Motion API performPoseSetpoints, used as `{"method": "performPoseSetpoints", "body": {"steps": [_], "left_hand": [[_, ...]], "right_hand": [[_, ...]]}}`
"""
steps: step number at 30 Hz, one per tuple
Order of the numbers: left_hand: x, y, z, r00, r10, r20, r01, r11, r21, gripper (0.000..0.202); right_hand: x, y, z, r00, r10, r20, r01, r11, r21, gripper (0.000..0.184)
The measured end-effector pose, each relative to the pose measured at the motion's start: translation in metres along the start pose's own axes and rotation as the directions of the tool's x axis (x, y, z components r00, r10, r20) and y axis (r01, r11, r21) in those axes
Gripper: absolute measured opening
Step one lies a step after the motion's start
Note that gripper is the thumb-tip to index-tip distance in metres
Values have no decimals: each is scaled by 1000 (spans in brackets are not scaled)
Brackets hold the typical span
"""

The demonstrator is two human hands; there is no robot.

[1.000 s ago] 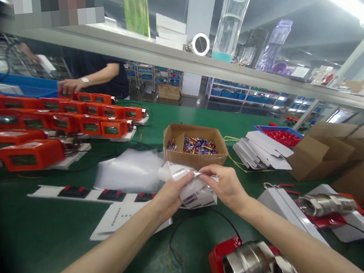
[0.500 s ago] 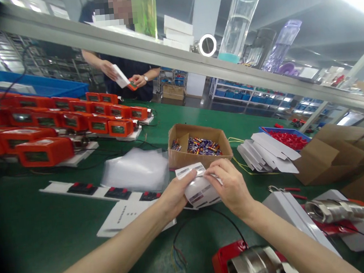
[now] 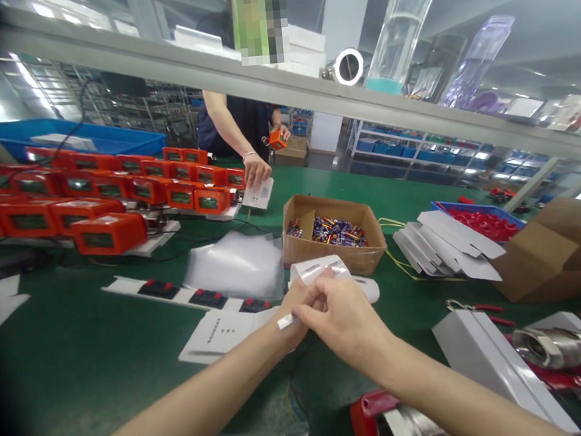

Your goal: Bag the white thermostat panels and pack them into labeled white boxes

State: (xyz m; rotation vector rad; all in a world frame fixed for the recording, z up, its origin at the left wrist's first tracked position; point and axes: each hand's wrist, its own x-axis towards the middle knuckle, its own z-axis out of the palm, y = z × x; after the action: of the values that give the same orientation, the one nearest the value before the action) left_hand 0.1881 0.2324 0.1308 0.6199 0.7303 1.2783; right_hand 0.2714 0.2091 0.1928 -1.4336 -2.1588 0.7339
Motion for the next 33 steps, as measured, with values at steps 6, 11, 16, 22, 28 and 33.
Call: {"method": "performPoseSetpoints", "body": {"steps": [6, 11, 16, 22, 28, 33], "left_hand": [[-4, 0, -7, 997, 67, 44, -68, 997, 28, 33], [-3, 0, -13, 993, 51, 106, -49, 999, -19, 46], [-3, 6, -17, 988, 37, 151, -29, 998, -58, 45], [6, 30, -22, 989, 95, 117, -80, 988, -129, 34], [16, 47, -28, 985, 139, 104, -122, 981, -153, 27], [16, 49, -30, 984, 138, 111, -125, 985, -123, 19]], "right_hand": [[13, 33, -29, 954, -24, -300, 13, 999, -41, 28], [19, 56, -42, 993, 111, -45, -98, 968, 233, 33], [16, 59, -43, 994, 103, -28, -92, 963, 254, 32], [13, 69, -40, 994, 108, -8, -104, 970, 218, 28], [11, 73, -42, 991, 130, -7, -126, 975, 182, 25], [10, 72, -41, 992, 126, -8, -121, 969, 217, 24]]}}
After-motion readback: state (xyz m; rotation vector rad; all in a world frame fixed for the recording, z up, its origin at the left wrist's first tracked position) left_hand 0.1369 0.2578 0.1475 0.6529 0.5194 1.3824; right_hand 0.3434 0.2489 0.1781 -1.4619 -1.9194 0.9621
